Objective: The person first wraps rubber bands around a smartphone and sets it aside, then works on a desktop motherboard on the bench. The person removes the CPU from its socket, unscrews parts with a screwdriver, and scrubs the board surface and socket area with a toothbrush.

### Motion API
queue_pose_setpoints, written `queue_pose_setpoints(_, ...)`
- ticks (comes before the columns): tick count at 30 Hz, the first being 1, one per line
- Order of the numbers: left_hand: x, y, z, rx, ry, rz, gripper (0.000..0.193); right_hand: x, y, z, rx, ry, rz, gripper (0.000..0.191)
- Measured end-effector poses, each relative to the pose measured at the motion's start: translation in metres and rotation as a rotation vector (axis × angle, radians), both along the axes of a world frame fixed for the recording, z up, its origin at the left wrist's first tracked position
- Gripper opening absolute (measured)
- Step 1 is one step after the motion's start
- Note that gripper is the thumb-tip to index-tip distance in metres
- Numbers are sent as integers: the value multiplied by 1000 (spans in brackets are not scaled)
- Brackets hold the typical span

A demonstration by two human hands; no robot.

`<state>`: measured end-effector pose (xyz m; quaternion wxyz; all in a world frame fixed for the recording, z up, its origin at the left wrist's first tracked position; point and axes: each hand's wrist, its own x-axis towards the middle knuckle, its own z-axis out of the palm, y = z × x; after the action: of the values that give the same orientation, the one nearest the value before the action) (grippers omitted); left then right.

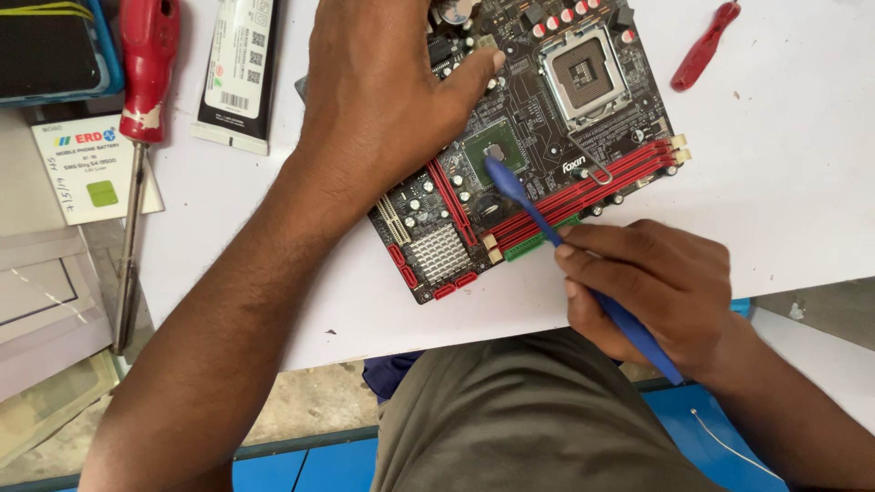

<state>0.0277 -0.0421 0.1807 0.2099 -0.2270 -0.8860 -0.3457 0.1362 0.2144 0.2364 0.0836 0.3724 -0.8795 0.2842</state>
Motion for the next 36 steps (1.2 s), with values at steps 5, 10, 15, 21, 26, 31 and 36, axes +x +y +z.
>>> queue_pose_setpoints(5, 1, 1, 1, 18, -12, -2, 45, -5, -6, -2, -5, -4, 52, 27)
queue_pose_setpoints(10, 2, 0, 4, 27, 2, -6, 44, -15, -14, -4, -18, 45, 71, 28)
queue_pose_setpoints(15, 1, 0, 5, 21, 5, -4, 45, -21, -17, 0, -1, 103, 7, 28)
queue_pose_setpoints(21, 1, 0, 3, 16, -5, -10, 44, -17, -13, 5, 14, 137, -51, 23)
queue_pose_setpoints(26, 0, 1, 1, 4, -23, 3, 45, -1, -2, 8, 29, 66, -83, 22)
queue_pose_setpoints(31, 1, 1, 0, 7, -9, 2, 47, 7, 1, 6, 52, 75, -85, 24)
queue_pose_setpoints(36, 1, 2, 2, 9, -7, 7, 47, -5, -9, 7, 36, 116, -64, 25)
